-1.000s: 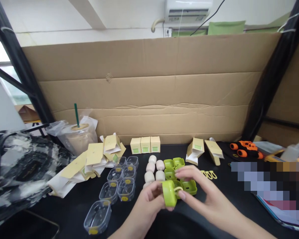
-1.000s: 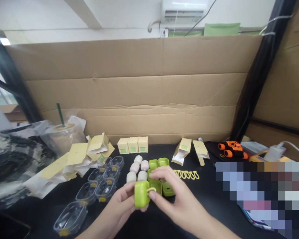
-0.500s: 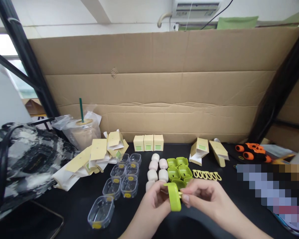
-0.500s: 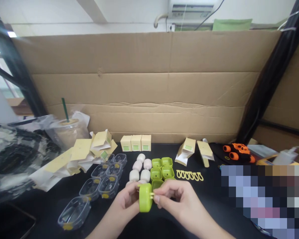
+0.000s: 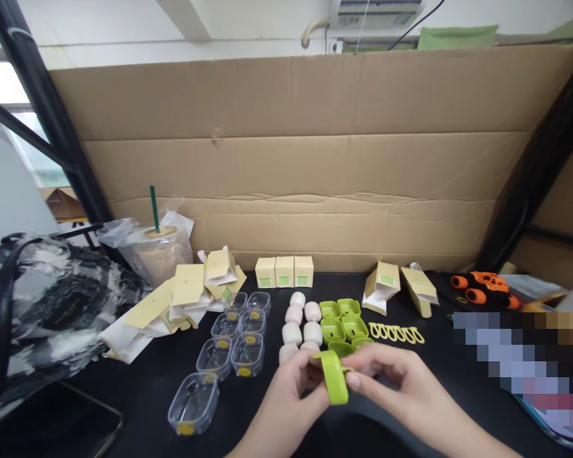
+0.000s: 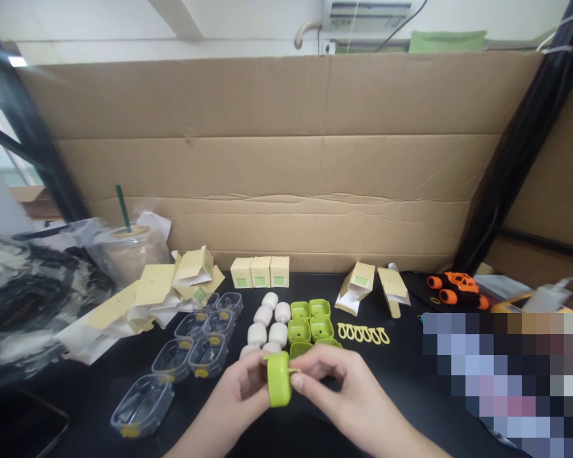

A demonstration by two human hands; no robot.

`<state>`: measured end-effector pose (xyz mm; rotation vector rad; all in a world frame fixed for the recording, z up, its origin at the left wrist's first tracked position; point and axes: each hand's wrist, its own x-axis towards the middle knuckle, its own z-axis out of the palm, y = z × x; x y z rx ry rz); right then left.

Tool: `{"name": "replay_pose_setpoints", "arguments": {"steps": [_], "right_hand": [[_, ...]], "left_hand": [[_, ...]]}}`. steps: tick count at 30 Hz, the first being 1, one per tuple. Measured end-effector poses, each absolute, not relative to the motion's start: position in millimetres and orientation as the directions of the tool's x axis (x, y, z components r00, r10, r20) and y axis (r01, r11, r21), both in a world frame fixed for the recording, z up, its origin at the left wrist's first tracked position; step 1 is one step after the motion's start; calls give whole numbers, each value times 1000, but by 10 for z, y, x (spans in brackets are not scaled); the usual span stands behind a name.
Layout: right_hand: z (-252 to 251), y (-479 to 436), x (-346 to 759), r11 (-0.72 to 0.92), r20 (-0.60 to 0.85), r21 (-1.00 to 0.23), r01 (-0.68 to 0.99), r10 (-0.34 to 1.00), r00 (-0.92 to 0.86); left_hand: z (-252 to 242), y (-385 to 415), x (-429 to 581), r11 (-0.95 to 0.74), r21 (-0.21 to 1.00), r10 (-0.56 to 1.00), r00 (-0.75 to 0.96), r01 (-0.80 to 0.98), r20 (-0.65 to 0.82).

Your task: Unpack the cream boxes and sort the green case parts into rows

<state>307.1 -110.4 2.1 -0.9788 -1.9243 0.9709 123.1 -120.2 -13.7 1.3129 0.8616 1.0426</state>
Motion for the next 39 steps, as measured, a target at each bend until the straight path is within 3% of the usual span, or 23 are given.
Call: {"name": "replay_pose_setpoints", "arguments": {"steps": [4,7,9,12,15,19,22,26,30,35,39], "right_hand": [[114,-1182,3081,784,520,-471,405,618,-590],[164,-1218,3048,873,504,-239,425,485,-714],[183,-1229,3050,877,493,-190,440,473,-730],[233,-1185,3129,856,503,-236,459,512,-697],[350,-953,3226,771,513,-353,530,633,-580],[493,-327,3181,595,449,-435,676,794,-410],[456,138,3022,507,301,-433,745,861,-411],[290,421,2856,406,85,-411,816,909,-409],[196,420,2845,339,-21,-365,867,928,-371],[212,409,2863,327,-20,-346,879,935,-355],[293,309,2913,390,99,-368,844,919,-382]], "left_hand": [[-133,-1218,1250,-32,995,943,326,-93,61],[-127,-1231,1266,-6,998,933,359,-58,27],[-117,-1227,1268,9,999,931,366,-47,8],[-97,-1204,1252,-31,999,951,306,-11,33],[-102,-1195,1238,-69,998,964,258,6,65],[-178,-1237,1282,-79,994,924,370,-72,100],[-250,-1268,1327,-58,987,882,455,-151,122],[-309,-1257,1330,70,991,874,487,-115,-5],[-318,-1240,1317,102,988,880,474,-115,-35],[-275,-1261,1309,124,986,870,490,-112,-53],[-265,-1257,1307,127,980,876,481,-154,-38]]}}
